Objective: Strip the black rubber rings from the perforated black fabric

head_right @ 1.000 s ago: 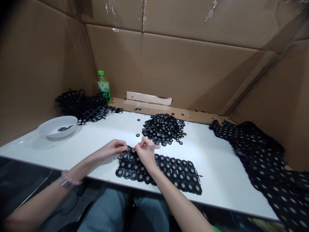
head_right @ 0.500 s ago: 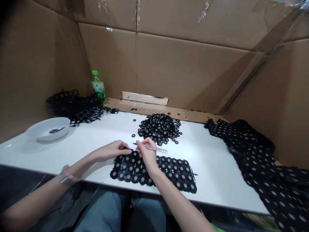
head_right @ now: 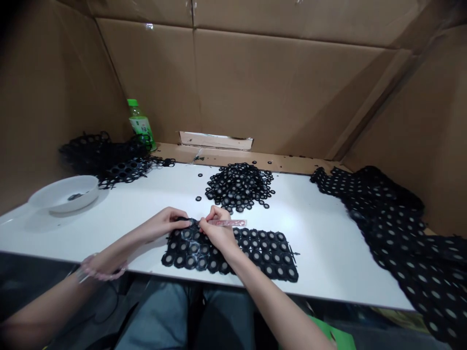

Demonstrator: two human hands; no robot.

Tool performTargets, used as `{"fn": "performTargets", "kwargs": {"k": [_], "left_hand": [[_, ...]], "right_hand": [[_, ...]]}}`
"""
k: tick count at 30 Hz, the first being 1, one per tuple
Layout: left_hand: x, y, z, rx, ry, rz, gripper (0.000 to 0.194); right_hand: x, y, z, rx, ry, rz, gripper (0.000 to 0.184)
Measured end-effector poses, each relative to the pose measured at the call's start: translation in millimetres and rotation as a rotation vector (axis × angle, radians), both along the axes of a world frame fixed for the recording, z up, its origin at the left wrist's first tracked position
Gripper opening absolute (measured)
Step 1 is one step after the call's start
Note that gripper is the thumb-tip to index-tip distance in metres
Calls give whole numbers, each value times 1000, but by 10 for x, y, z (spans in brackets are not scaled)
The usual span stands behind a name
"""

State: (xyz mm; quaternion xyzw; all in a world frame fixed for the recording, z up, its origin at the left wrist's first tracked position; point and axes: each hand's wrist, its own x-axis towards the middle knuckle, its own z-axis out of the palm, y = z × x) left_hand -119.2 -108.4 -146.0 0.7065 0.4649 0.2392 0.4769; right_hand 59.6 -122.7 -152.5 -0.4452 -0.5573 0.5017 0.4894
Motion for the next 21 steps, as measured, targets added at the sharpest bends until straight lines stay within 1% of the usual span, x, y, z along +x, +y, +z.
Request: {"fn": "performTargets", "kwargs": {"k": [7,9,12,14,16,18,21], "left_hand": [[11,-12,10,15,-16,7,27],[16,-19,4,26,-13,10,27],[29,-29,-6,42,-15,26,27],[36,-35,-3,28,-49,22,26],[39,-40,14,-6,-102,2,25],[39,-39,43,-48,-138,-21,23],[52,-22,104,-108,-89,-51,20]], "right_hand": [[-14,13,-3,20,-54,17,20],[-18,3,10,61,-105,17,20],[-36,-20,28,166,-207,-4,21],[-56,-33,27,226,-262,-12,22],[-65,-33,18,247,-279,-16,21],[-47,-15,9,192,-210,-18,21],[42,39,10,20,85,-51,22]]}}
